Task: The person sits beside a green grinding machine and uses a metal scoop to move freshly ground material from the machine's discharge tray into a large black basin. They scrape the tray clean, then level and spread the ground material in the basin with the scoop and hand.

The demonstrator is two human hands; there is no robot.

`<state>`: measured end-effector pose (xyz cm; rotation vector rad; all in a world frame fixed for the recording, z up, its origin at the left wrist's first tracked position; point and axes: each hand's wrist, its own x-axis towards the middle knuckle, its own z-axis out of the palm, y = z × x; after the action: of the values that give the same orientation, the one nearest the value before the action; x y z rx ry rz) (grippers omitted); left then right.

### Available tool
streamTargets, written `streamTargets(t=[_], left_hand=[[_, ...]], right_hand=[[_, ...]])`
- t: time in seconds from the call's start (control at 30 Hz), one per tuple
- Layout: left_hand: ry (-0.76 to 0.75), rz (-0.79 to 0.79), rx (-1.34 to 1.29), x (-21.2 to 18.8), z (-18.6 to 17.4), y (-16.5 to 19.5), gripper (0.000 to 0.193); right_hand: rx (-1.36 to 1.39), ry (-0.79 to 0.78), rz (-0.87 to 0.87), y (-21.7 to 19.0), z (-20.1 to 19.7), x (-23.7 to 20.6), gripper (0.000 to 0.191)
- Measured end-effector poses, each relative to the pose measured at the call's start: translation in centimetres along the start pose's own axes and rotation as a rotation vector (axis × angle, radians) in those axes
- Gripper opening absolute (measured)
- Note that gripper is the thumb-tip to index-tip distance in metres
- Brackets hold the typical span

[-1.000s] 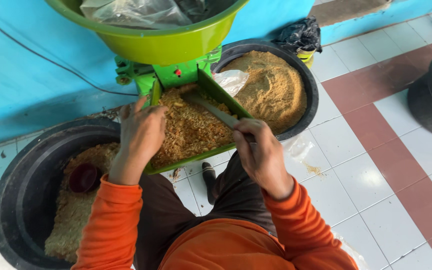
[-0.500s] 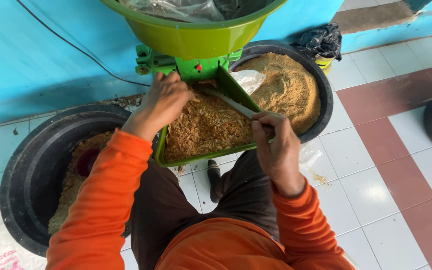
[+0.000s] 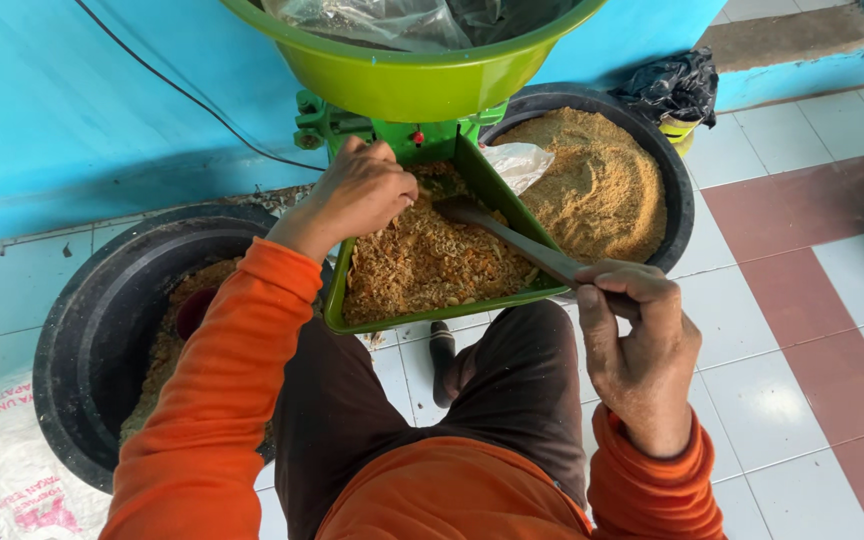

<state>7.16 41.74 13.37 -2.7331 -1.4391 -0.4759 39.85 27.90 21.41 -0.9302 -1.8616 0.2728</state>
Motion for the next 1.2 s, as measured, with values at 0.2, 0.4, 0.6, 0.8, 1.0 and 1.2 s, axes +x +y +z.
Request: streamTargets(t=[0.2,0.4,0.6,0.8,1.0,1.2], left_hand=[[0.052,-0.066,-0.09,-1.0,-0.8,0.7,0.011],[0.216,-0.01,-0.137,-1.8,-1.1,0.8,0.007],[0.24,-0.177,-0.298,-3.4,-2.2,1.3,0.009],[0.405,-0.104,-0.311,-4.9,-3.0,2.5,0.008],[0.52,-0.133,-0.151,-5.7,-4.8,4.8,0.006],[0.683,-0.365,-0.219,-16.1,-3.5,6.5,0.009]], right_hand=[[0.03,-0.042,-0.027,0.7,3.4,1.0,0.019],[-0.067,-0.028,-0.11,1.0,5.7,0.6,0.02],[0.014,0.03,-0.057,2.0,7.0,0.8,0.017],[-0.085,0.035,-0.115,1.8,6.6,0.8,0.019],[0.126,0.094,0.107,-1.4,2.0,-0.2,0.017],[-0.131,-0.076,-0.128,-0.2,5.7,2.4,0.018]])
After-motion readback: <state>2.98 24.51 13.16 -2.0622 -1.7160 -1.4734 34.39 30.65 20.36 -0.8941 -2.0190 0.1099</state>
